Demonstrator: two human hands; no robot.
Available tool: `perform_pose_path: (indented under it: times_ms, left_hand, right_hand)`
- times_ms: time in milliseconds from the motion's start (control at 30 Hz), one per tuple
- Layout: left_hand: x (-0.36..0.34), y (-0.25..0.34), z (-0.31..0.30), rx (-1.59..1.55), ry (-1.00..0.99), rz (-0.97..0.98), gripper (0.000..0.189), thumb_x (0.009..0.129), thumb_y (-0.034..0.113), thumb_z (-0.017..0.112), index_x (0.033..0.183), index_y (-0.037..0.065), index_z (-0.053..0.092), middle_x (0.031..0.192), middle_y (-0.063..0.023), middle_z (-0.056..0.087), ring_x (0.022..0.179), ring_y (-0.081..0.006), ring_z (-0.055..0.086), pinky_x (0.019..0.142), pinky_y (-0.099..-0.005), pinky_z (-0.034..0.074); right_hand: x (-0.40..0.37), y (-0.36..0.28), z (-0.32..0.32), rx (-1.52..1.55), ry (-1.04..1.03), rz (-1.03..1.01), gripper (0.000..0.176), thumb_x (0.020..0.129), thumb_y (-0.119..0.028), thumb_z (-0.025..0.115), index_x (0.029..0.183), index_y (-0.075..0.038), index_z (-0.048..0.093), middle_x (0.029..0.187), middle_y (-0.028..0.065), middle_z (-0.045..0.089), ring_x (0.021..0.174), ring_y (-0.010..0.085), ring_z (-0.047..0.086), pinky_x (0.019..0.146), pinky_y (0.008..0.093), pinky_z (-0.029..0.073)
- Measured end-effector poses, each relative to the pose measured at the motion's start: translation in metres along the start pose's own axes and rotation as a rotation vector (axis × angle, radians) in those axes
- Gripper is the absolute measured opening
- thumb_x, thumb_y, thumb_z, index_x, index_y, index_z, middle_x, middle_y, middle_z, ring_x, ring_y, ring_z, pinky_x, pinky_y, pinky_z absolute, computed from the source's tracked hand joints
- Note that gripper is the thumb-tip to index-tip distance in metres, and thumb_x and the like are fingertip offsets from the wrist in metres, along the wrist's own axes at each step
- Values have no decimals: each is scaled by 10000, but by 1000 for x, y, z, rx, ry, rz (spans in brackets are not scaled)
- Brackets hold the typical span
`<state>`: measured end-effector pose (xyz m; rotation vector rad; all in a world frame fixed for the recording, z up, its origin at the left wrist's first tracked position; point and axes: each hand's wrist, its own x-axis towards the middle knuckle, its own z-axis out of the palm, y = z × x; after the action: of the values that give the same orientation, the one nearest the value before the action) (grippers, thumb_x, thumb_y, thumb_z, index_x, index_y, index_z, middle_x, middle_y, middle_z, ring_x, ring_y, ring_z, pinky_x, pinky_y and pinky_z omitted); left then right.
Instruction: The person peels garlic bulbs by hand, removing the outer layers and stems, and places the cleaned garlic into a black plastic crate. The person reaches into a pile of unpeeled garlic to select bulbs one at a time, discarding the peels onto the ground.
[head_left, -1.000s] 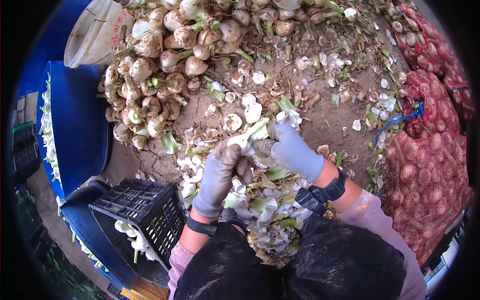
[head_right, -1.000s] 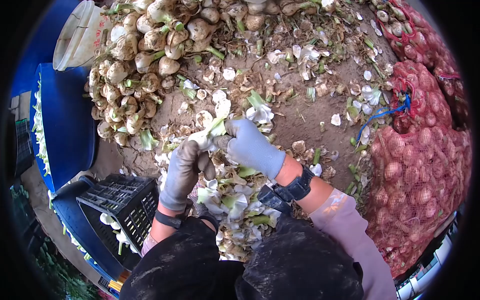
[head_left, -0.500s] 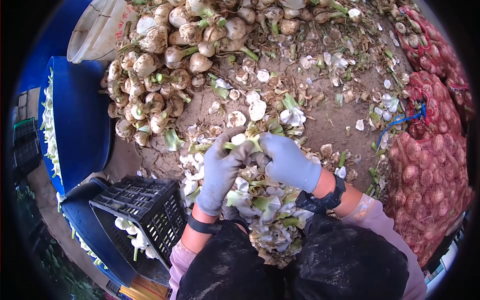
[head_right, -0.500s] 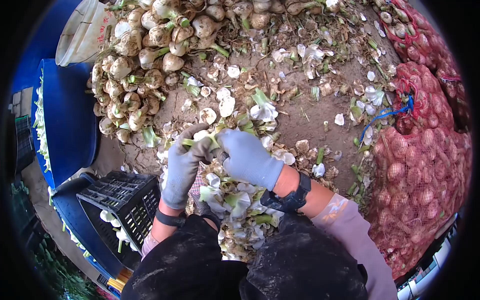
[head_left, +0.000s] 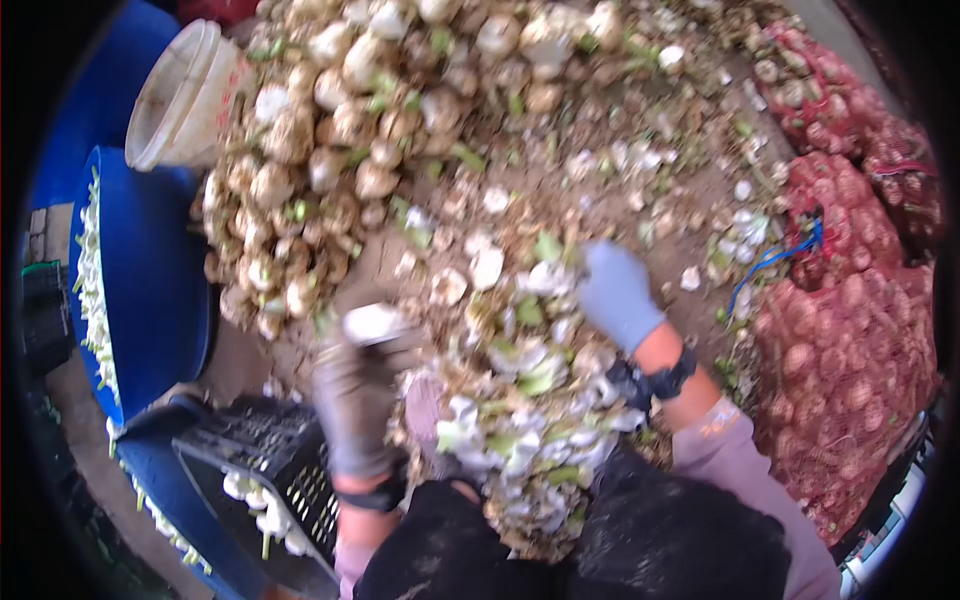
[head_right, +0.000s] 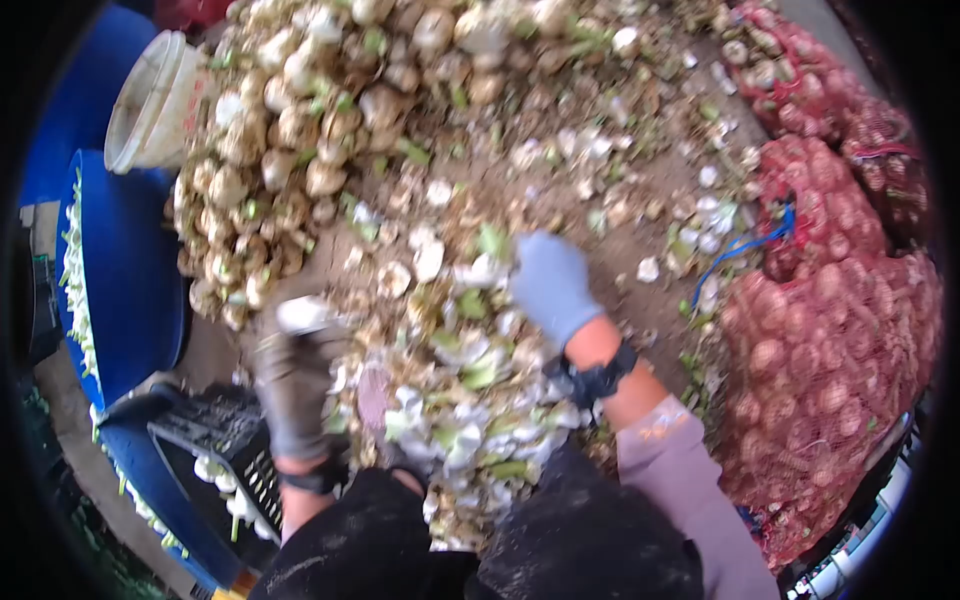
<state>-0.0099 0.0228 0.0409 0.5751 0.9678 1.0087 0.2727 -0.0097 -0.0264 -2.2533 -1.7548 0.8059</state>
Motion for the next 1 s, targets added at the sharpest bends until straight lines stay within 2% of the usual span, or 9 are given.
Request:
perform_pose_path:
  times_ms: [33, 133, 267, 367, 600, 767, 833, 900, 1000]
  left_hand:
    - [5, 20, 2, 210, 422, 263, 309, 1043, 211, 448, 1285, 33, 522, 1039, -50, 616, 823, -119, 602, 669, -229, 506]
    - [-9, 137, -52, -1199, -446, 186, 654, 853, 44, 581, 1461, 7, 344, 1059, -29, 553, 853, -127, 516, 811, -290, 449]
    - [-7, 163, -69, -695, -370, 424, 703, 909, 88, 553, 1527, 56, 219, 1277, -88, 535, 1055, -187, 541, 880, -306, 472]
    - [27, 86, 15, 513, 357, 576, 437, 1008, 239, 510, 1411, 81, 448, 1265, -105, 606, 959, -165, 636, 797, -288, 544]
    - [67, -10, 38, 418, -123, -90, 517, 969, 249, 601, 1387, -6, 436, 1254, -147, 601, 998, -227, 660, 823, -313, 567]
    - [54, -50, 44, -15, -181, -250, 753, 886, 266, 717, 1467, 13, 310, 1250, -122, 572, 1063, -242, 627, 855, -361, 559]
    - [47, -52, 33, 48, -122, -240, 714, 836, 109, 749, 1423, -25, 364, 1224, -124, 576, 1055, -230, 625, 890, -329, 554]
    - [39, -41, 35, 453, -130, -81, 672, 816, 49, 741, 1386, -50, 400, 1226, -132, 575, 1043, -197, 622, 911, -311, 537]
    - [23, -34, 41, 1079, -351, 241, 769, 631, 89, 846, 1326, 16, 523, 1161, -135, 587, 1085, -247, 579, 964, -340, 469]
  right_hand:
    - [-5, 4, -8, 52, -151, -1, 425, 725, 6, 539, 1128, -84, 640, 947, 205, 643, 909, 403, 628, 818, 475, 505]
    - [0, -17, -44, 158, -421, -58, 625, 737, 35, 503, 1333, -150, 547, 1127, 209, 637, 1018, 381, 618, 884, 442, 507]
    - [87, 13, -89, 134, 230, -149, 520, 844, -112, 600, 1357, -159, 531, 1107, 172, 649, 992, 355, 633, 857, 434, 513]
    - [162, 6, -117, -235, 619, -241, 484, 856, -155, 610, 1334, -199, 555, 1137, 117, 627, 1044, 299, 602, 904, 431, 480]
    - [175, -34, -94, -375, 469, -216, 426, 852, -487, 656, 1183, -221, 633, 998, 101, 665, 971, 272, 617, 881, 440, 440]
    - [39, -52, -14, 351, 177, -534, 467, 727, -94, 688, 1189, -131, 631, 1029, 103, 680, 946, 312, 642, 842, 436, 515]
    - [16, -52, -6, 434, 108, -542, 416, 796, -101, 658, 1210, -93, 612, 1003, 126, 678, 861, 302, 656, 810, 415, 527]
    - [8, -38, -8, 1124, -334, -12, 391, 875, -183, 666, 1225, -28, 585, 941, 169, 670, 758, 275, 660, 729, 363, 530]
    - [8, -24, 7, 648, -203, -281, 382, 932, -338, 647, 1014, 35, 636, 753, 132, 660, 633, 201, 641, 604, 335, 501]
